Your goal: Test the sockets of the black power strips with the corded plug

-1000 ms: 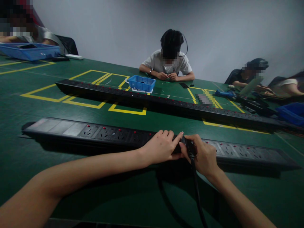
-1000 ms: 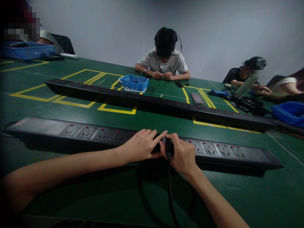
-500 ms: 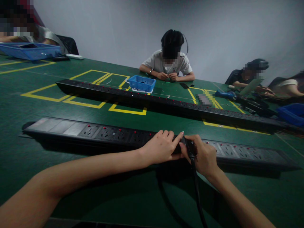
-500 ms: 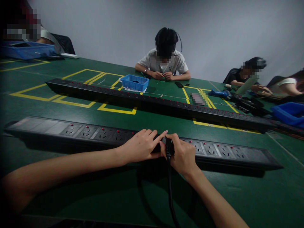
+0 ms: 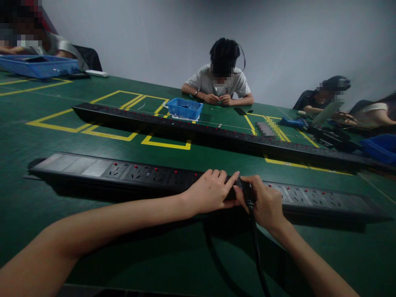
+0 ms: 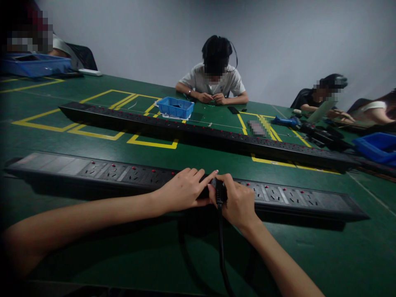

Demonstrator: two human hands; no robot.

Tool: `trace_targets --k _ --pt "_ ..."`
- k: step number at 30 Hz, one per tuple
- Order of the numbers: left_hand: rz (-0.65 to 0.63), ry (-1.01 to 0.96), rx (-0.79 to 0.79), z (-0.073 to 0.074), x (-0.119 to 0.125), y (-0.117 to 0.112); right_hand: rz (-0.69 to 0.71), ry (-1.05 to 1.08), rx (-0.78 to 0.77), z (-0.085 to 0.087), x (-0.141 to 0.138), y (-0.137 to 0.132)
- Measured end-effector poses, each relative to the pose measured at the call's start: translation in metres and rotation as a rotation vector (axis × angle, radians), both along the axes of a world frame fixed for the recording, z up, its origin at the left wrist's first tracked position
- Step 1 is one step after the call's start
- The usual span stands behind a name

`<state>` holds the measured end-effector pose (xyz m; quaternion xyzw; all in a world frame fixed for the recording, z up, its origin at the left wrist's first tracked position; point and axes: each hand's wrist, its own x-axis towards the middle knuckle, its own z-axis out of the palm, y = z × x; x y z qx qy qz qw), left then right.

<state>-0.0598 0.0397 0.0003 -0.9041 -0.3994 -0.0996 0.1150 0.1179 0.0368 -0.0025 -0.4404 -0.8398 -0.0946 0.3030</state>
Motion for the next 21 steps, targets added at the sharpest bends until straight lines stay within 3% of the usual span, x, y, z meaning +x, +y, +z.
trace_targets --k 21 --pt "-0.004 -0.013 -0.021 0.0018 0.0001 -0.0006 -0.014 0.004 -0.008 -0.0001 0.0 -0.0013"
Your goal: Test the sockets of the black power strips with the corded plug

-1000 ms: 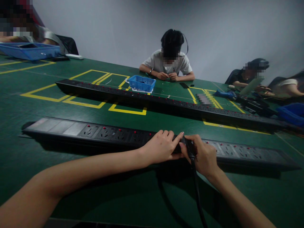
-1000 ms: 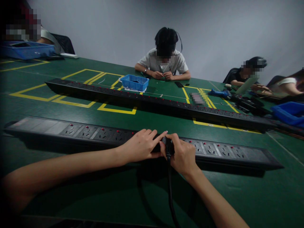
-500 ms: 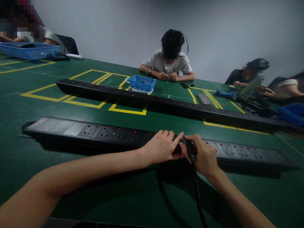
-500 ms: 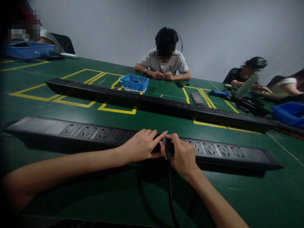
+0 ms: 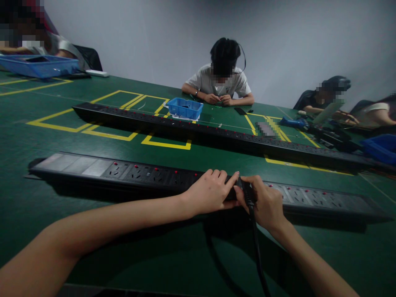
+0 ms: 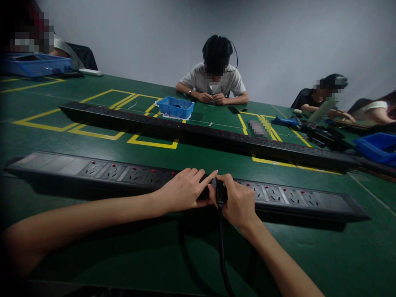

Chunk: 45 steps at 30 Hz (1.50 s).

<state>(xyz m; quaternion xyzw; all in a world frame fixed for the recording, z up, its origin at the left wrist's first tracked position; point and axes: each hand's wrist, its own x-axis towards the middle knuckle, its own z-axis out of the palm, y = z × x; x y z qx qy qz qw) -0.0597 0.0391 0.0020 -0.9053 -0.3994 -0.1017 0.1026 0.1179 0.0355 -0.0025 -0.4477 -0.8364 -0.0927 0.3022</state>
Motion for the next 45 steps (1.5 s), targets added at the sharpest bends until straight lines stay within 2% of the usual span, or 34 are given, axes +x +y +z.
trace_targets --k 21,28,38,42,45 --pt "0.003 0.006 -0.004 0.0 0.0 0.0 -0.003 -0.004 0.007 -0.001 0.0 0.002" --pt "-0.003 0.005 -0.002 -0.001 0.0 0.0 -0.006 -0.081 0.058 -0.003 0.003 -0.001" --pt "-0.005 0.002 0.019 -0.003 -0.001 0.001 -0.261 -0.231 0.088 0.004 -0.013 -0.018" --pt "-0.004 -0.012 0.036 -0.003 0.0 -0.001 -0.261 -0.239 0.083 0.009 -0.014 -0.017" --pt "-0.004 -0.021 0.046 -0.004 0.0 -0.001 -0.277 -0.186 -0.003 0.017 -0.015 -0.011"
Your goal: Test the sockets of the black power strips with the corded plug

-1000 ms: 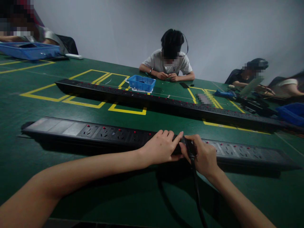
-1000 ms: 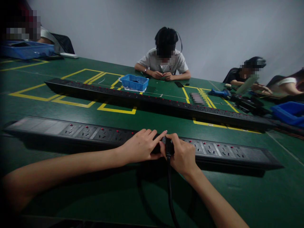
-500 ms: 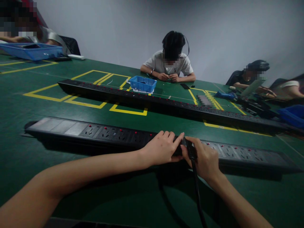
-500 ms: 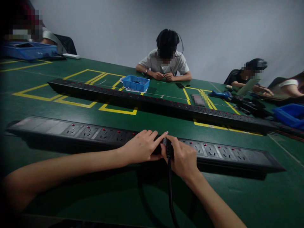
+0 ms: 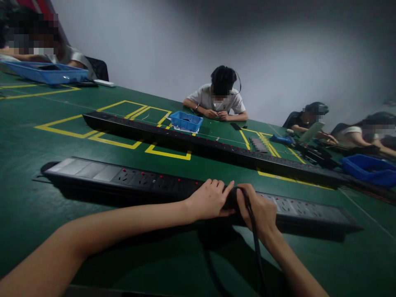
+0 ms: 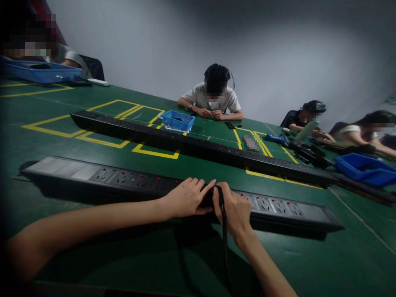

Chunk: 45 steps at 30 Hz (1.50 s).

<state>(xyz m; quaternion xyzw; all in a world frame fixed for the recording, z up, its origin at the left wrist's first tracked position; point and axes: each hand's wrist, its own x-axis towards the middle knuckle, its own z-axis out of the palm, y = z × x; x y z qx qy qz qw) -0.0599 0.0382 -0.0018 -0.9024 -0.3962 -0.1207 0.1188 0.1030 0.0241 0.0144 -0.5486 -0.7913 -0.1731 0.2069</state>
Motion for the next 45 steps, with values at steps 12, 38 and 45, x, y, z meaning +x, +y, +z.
trace_targets --k 12,38,45 --pt "0.009 -0.058 -0.044 -0.002 -0.001 0.001 -0.043 0.001 0.129 0.009 -0.005 0.001" --pt "-0.007 -0.038 -0.066 0.0 -0.002 0.005 0.212 -0.185 0.494 0.077 0.032 -0.06" --pt "-0.042 0.039 -0.056 0.007 -0.03 0.002 -0.034 0.172 0.249 0.124 0.017 -0.034"
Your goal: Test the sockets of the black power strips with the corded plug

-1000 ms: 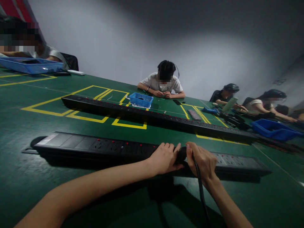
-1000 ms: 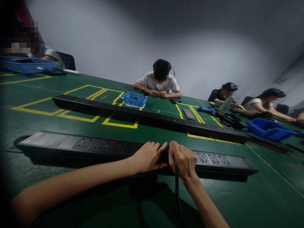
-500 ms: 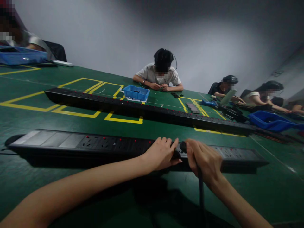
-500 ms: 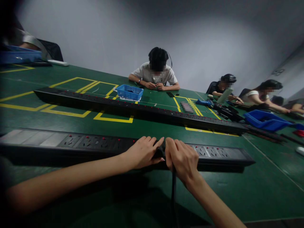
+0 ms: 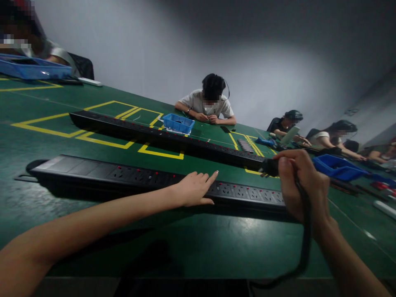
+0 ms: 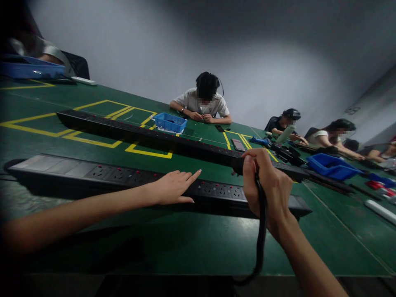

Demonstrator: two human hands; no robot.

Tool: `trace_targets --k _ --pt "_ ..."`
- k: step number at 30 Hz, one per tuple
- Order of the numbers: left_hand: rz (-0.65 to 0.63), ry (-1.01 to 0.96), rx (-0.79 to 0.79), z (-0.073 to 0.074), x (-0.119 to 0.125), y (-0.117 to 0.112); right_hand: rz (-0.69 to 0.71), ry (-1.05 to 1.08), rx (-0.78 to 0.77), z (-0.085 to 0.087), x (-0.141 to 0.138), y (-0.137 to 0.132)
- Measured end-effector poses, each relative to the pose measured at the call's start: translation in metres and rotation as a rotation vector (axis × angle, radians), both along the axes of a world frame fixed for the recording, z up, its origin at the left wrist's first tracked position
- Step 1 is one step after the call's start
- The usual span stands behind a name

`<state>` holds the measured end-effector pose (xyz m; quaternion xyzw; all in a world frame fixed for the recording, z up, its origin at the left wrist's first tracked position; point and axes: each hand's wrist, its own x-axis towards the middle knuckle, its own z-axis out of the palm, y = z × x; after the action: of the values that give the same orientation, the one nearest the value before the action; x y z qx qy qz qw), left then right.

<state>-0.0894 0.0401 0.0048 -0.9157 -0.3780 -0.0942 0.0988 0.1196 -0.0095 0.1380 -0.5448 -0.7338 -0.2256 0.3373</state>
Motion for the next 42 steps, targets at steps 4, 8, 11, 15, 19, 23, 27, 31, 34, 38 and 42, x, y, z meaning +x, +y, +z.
trace_targets --k 4,8,11,15,19,23,27,31,34,38,42 --pt "0.023 -0.006 0.054 -0.004 -0.009 -0.004 0.148 0.03 -0.13 0.006 -0.032 0.018" --pt "0.084 -0.015 0.096 -0.011 -0.006 -0.007 0.129 -0.186 -0.37 -0.04 -0.059 0.037" --pt "0.104 -0.033 0.099 -0.014 -0.005 -0.007 0.135 -0.258 -0.435 -0.074 -0.067 0.041" --pt "0.08 -0.04 0.091 -0.014 -0.005 -0.005 0.181 -0.314 -0.459 -0.083 -0.072 0.04" --pt "0.079 -0.042 0.086 -0.013 -0.007 -0.005 0.184 -0.334 -0.476 -0.082 -0.073 0.047" --pt "0.074 -0.065 0.078 -0.011 -0.009 -0.006 0.208 -0.329 -0.491 -0.086 -0.066 0.049" --pt "0.068 -0.074 0.085 -0.012 -0.008 -0.006 0.223 -0.384 -0.419 -0.096 -0.062 0.039" --pt "0.072 -0.08 0.07 -0.014 -0.007 -0.003 0.185 -0.346 -0.227 -0.113 -0.064 0.029" --pt "0.06 -0.096 0.034 -0.012 -0.008 -0.002 0.171 -0.354 -0.174 -0.119 -0.068 0.026" --pt "0.061 -0.108 -0.001 -0.008 -0.01 -0.003 0.175 -0.414 -0.212 -0.115 -0.074 0.026" --pt "0.058 -0.112 -0.005 -0.007 -0.01 -0.003 0.128 -0.366 -0.316 -0.109 -0.074 0.031"
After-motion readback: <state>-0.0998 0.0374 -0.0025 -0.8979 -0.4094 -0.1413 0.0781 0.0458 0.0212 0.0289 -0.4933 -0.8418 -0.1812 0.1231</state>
